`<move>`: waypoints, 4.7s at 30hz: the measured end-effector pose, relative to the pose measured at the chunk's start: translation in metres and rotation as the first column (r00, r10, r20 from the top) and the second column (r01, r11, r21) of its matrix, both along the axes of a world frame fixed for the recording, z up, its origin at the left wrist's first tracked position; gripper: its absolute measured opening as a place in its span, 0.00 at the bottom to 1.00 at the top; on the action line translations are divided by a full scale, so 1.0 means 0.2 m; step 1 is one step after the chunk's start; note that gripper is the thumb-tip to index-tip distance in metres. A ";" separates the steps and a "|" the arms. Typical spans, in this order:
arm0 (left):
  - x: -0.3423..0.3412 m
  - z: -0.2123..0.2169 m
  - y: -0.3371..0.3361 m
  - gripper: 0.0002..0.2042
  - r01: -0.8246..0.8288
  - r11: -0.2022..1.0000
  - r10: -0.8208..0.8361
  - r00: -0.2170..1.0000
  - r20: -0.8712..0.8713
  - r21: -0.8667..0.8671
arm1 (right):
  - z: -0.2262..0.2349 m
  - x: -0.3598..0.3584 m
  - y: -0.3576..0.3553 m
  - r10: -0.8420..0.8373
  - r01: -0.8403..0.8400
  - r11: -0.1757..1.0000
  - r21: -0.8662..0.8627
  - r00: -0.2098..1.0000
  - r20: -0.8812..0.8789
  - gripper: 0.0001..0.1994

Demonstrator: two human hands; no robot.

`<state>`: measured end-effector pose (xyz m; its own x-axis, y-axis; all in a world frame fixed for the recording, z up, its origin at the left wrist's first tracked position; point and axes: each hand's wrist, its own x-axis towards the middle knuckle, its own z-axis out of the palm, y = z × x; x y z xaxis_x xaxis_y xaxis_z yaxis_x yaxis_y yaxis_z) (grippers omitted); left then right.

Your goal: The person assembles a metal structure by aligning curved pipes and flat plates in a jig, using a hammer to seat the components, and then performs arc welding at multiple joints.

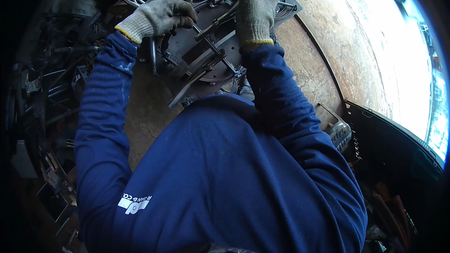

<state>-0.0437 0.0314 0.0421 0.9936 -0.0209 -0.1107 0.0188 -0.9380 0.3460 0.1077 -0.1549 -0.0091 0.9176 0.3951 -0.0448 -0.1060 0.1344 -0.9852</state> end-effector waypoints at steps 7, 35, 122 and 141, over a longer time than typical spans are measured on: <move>0.01 0.01 -0.01 0.07 -0.035 0.999 0.033 0.998 -0.049 -0.041 | 0.32 -0.18 0.02 0.028 0.034 0.967 -0.253 0.970 0.240 0.50; -0.01 0.00 -0.03 0.09 -0.078 0.985 0.079 0.997 0.006 -0.155 | 0.12 -0.02 0.02 0.114 -0.106 0.991 0.085 0.988 -0.102 0.45; 0.42 -0.04 -0.47 0.26 -0.551 0.807 0.479 0.821 -0.311 -0.214 | -0.03 0.11 -0.03 0.005 0.029 0.978 0.206 0.987 -0.162 0.31; -0.22 0.05 -0.49 0.13 -0.101 0.989 0.047 0.913 0.405 0.111 | -1.59 -0.41 -2.11 -0.309 -0.234 0.764 -0.602 0.686 -0.659 0.31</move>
<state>-0.0870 -0.0661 0.0516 0.9530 0.0421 0.3000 -0.0253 -0.9758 0.2173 0.0253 -0.5774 -0.3279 0.5061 -0.0073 -0.8624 -0.7832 -0.4227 -0.4561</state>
